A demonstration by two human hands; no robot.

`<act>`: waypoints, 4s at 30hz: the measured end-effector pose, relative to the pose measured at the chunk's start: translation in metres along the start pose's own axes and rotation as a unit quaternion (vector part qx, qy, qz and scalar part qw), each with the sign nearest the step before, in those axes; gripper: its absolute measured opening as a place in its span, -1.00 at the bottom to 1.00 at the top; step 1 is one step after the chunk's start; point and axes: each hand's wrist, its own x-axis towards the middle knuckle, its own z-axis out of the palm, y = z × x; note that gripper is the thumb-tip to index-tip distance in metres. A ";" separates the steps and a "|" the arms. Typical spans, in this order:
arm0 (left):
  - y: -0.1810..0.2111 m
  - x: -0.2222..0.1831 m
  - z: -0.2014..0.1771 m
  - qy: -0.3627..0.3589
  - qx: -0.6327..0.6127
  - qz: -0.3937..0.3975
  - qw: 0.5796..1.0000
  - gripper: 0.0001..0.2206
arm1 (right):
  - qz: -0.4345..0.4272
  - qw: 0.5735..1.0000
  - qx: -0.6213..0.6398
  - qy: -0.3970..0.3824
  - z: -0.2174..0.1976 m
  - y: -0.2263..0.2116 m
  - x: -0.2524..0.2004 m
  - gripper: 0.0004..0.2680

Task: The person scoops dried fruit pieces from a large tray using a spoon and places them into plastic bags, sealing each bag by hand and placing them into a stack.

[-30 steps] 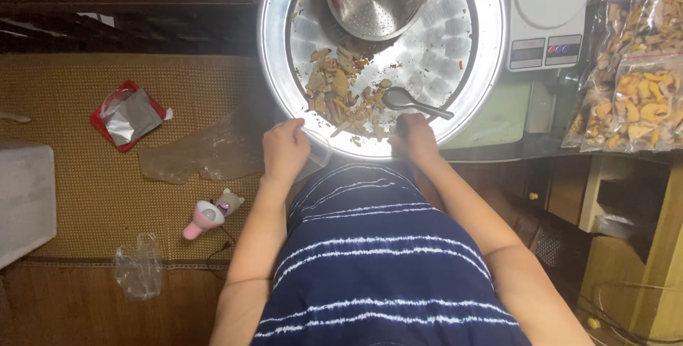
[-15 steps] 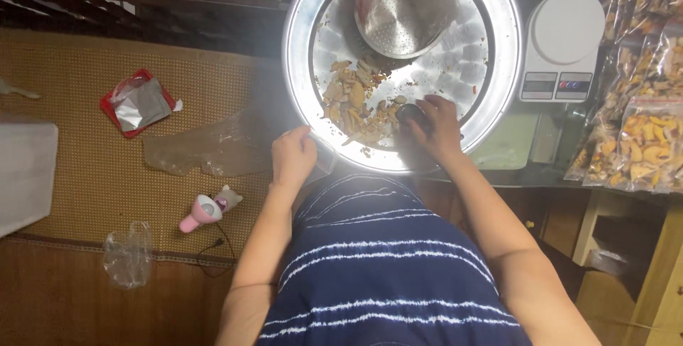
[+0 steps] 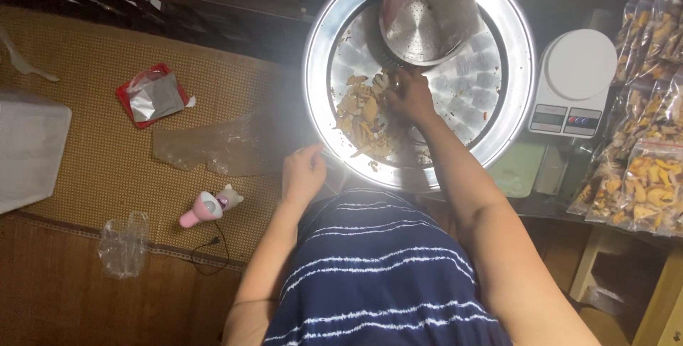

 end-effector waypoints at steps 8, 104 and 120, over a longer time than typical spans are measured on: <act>0.001 0.002 -0.010 0.018 0.012 0.006 1.000 -0.68 | -0.022 0.998 -0.049 0.038 -0.047 -0.012 -0.059 -0.69; 0.001 0.040 0.028 -0.111 -0.066 -0.074 0.989 -0.54 | 0.124 0.950 0.278 0.065 -0.028 0.038 -0.185 -0.83; 0.039 0.040 0.027 -0.103 -0.046 -0.015 0.993 -0.56 | 0.221 0.811 0.540 0.040 -0.081 0.003 -0.169 -0.82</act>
